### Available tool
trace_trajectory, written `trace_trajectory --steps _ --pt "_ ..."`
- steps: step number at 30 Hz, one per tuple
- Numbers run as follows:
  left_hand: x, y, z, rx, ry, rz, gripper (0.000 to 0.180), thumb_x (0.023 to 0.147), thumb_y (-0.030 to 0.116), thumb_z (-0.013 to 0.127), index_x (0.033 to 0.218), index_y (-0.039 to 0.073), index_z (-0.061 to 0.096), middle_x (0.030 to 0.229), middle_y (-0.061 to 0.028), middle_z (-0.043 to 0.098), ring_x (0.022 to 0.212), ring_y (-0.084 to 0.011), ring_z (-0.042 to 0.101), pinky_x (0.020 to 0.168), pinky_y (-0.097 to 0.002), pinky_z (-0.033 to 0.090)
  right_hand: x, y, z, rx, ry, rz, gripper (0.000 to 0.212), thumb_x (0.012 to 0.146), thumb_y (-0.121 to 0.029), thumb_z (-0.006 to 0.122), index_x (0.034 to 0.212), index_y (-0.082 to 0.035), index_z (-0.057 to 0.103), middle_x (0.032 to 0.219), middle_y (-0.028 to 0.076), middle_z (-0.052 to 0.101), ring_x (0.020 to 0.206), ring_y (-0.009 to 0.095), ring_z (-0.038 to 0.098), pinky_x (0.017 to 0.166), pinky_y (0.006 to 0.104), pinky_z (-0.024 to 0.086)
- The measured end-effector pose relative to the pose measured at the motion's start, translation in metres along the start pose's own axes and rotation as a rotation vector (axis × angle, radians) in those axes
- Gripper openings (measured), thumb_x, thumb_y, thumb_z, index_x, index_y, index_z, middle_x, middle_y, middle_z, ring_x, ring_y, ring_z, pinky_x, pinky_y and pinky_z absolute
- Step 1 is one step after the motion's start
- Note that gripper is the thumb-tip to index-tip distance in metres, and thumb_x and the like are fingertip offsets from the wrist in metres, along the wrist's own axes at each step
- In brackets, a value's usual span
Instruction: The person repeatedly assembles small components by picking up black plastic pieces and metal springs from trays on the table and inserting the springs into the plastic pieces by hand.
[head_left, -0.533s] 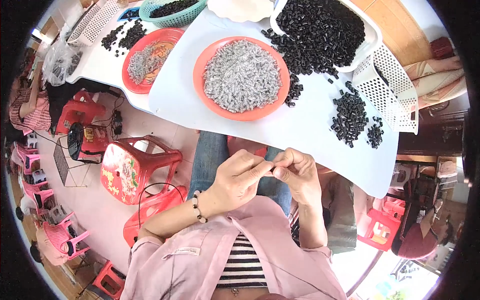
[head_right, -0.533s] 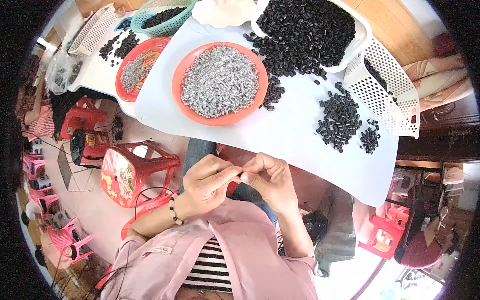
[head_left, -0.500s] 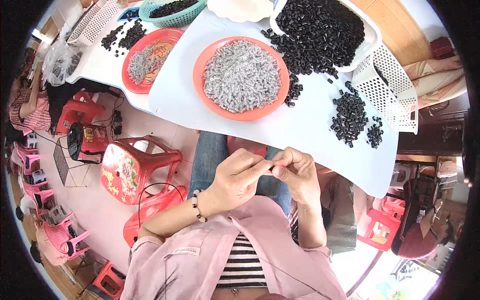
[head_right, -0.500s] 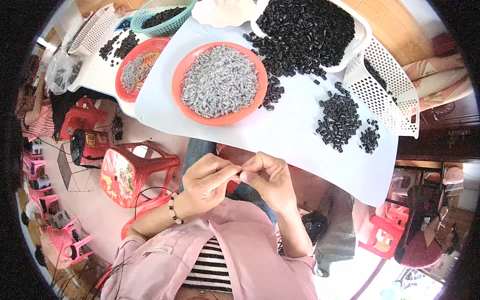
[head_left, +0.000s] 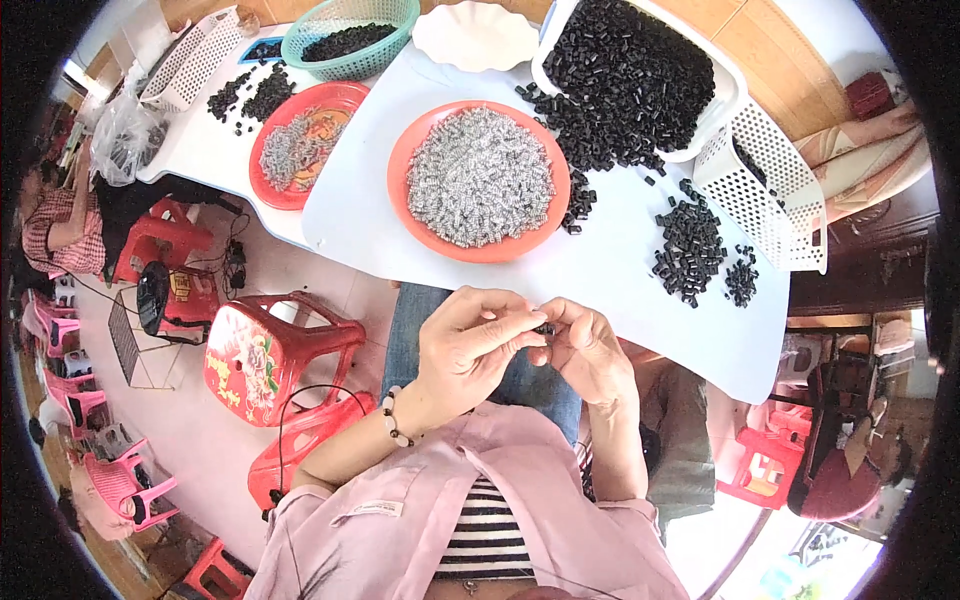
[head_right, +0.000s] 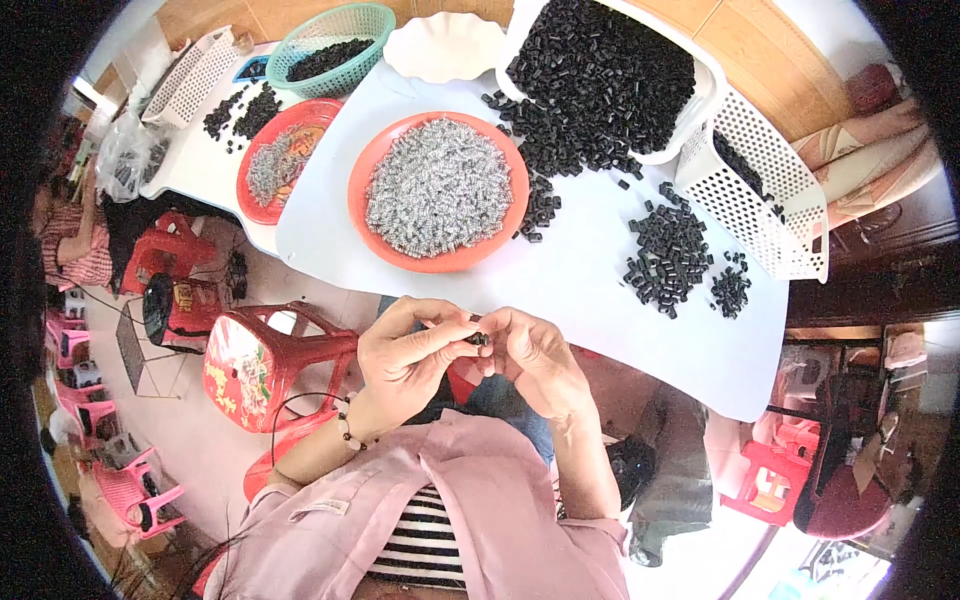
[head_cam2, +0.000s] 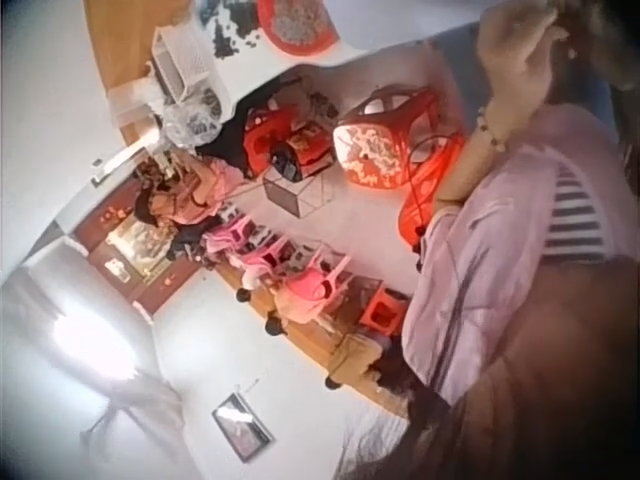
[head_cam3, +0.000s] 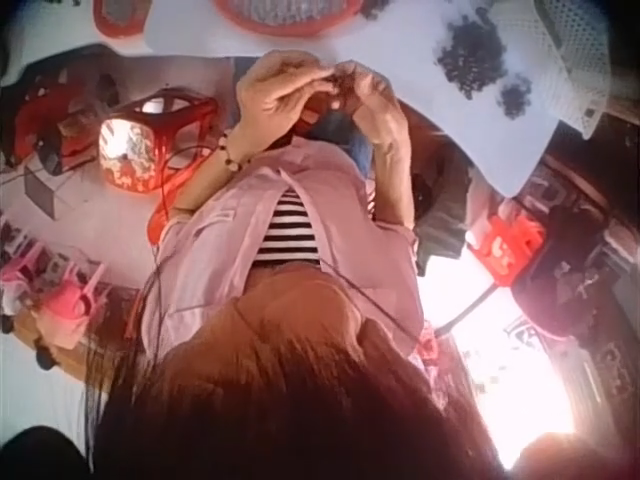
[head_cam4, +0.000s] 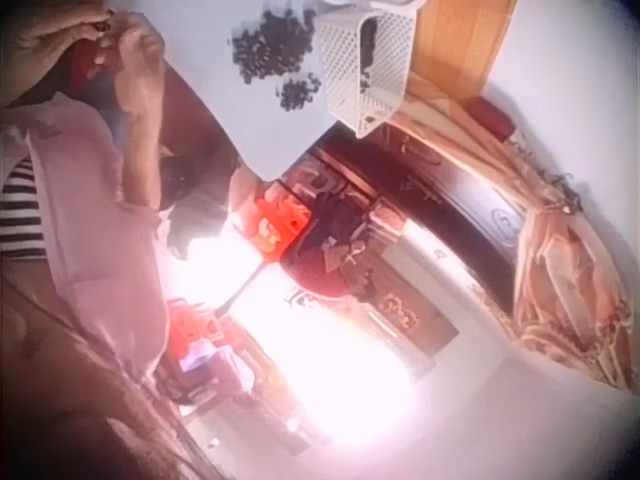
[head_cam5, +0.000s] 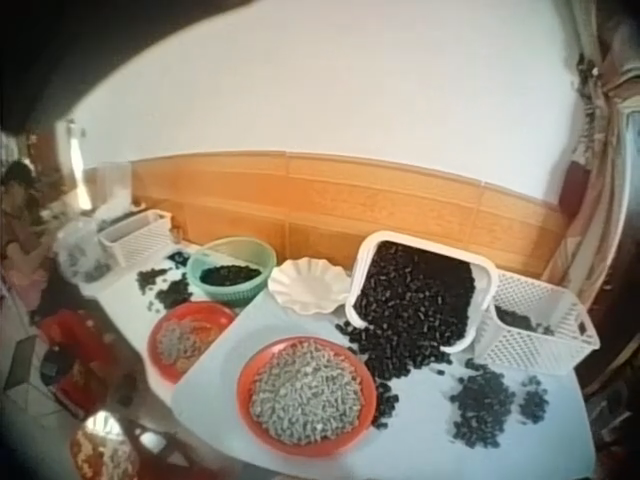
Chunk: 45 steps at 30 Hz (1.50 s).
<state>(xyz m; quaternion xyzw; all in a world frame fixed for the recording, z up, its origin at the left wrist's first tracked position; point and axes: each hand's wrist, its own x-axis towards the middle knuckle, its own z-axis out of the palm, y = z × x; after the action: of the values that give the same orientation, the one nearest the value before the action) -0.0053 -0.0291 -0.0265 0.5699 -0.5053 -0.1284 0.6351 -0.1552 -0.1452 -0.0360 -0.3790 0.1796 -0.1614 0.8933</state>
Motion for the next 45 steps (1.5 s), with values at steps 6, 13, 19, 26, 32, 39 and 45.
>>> trace_trajectory --steps 6,13,19,26,32,39,45 --pt "0.003 0.001 0.002 0.236 -0.059 0.167 0.036 0.072 0.003 0.078 0.106 0.011 0.075 0.103 -0.0042 0.066 0.084 -0.0200 0.061 0.069 -0.0312 0.051 -0.003 0.004 0.005 0.063 -0.122 0.029 0.069 0.088 -0.051 0.067 0.123 0.008 0.060 0.115 0.013 0.065 0.095 0.020 0.063 0.080 0.0333 0.049" --pt "0.005 0.006 0.002 0.205 -0.141 0.140 0.036 0.073 0.002 0.077 0.109 0.007 0.073 0.101 -0.0058 0.067 0.084 -0.0215 0.062 0.071 -0.0321 0.053 -0.005 0.015 -0.010 0.245 -0.118 0.017 0.043 0.091 -0.031 0.071 0.120 0.000 0.067 0.113 0.012 0.068 0.094 0.020 0.064 0.083 0.0343 0.050" --pt "0.008 0.010 0.001 0.201 -0.201 0.187 0.035 0.075 0.001 0.076 0.110 0.003 0.070 0.102 -0.0092 0.066 0.087 -0.0238 0.063 0.073 -0.0342 0.054 -0.007 0.021 -0.014 0.273 -0.096 0.035 0.043 0.089 -0.030 0.072 0.117 0.003 0.067 0.111 0.011 0.069 0.095 0.020 0.064 0.084 0.0343 0.050" --pt "0.008 0.012 0.000 0.230 -0.285 0.153 0.027 0.075 -0.003 0.073 0.102 0.000 0.072 0.103 -0.0107 0.067 0.087 -0.0243 0.066 0.073 -0.0336 0.056 -0.004 0.025 -0.018 0.284 -0.070 0.119 0.047 0.087 -0.031 0.073 0.113 0.007 0.066 0.107 0.012 0.069 0.096 0.020 0.063 0.088 0.0346 0.048" --pt "0.006 0.004 0.000 0.257 -0.245 0.121 0.027 0.076 0.002 0.075 0.102 0.001 0.069 0.102 -0.0093 0.065 0.085 -0.0260 0.064 0.072 -0.0356 0.054 -0.004 0.020 -0.006 0.204 0.018 0.098 0.050 0.090 -0.039 0.069 0.114 0.005 0.066 0.103 0.010 0.070 0.090 0.018 0.062 0.080 0.0317 0.050" --pt "0.012 0.007 0.005 0.361 -0.122 0.146 0.026 0.078 0.005 0.076 0.103 0.002 0.069 0.103 -0.0092 0.067 0.084 -0.0248 0.066 0.071 -0.0352 0.055 -0.010 0.005 -0.004 -0.071 0.147 -0.017 0.062 0.093 -0.051 0.060 0.117 0.006 0.062 0.103 0.010 0.067 0.092 0.018 0.063 0.082 0.0312 0.051" --pt "0.017 0.012 0.009 0.363 -0.122 0.121 0.022 0.076 0.005 0.077 0.098 0.004 0.071 0.094 -0.0079 0.071 0.078 -0.0239 0.068 0.067 -0.0329 0.055 -0.015 -0.010 0.003 -0.380 0.235 -0.151 0.050 0.094 -0.046 0.062 0.109 0.002 0.064 0.094 0.006 0.066 0.079 0.011 0.057 0.072 0.0248 0.046"
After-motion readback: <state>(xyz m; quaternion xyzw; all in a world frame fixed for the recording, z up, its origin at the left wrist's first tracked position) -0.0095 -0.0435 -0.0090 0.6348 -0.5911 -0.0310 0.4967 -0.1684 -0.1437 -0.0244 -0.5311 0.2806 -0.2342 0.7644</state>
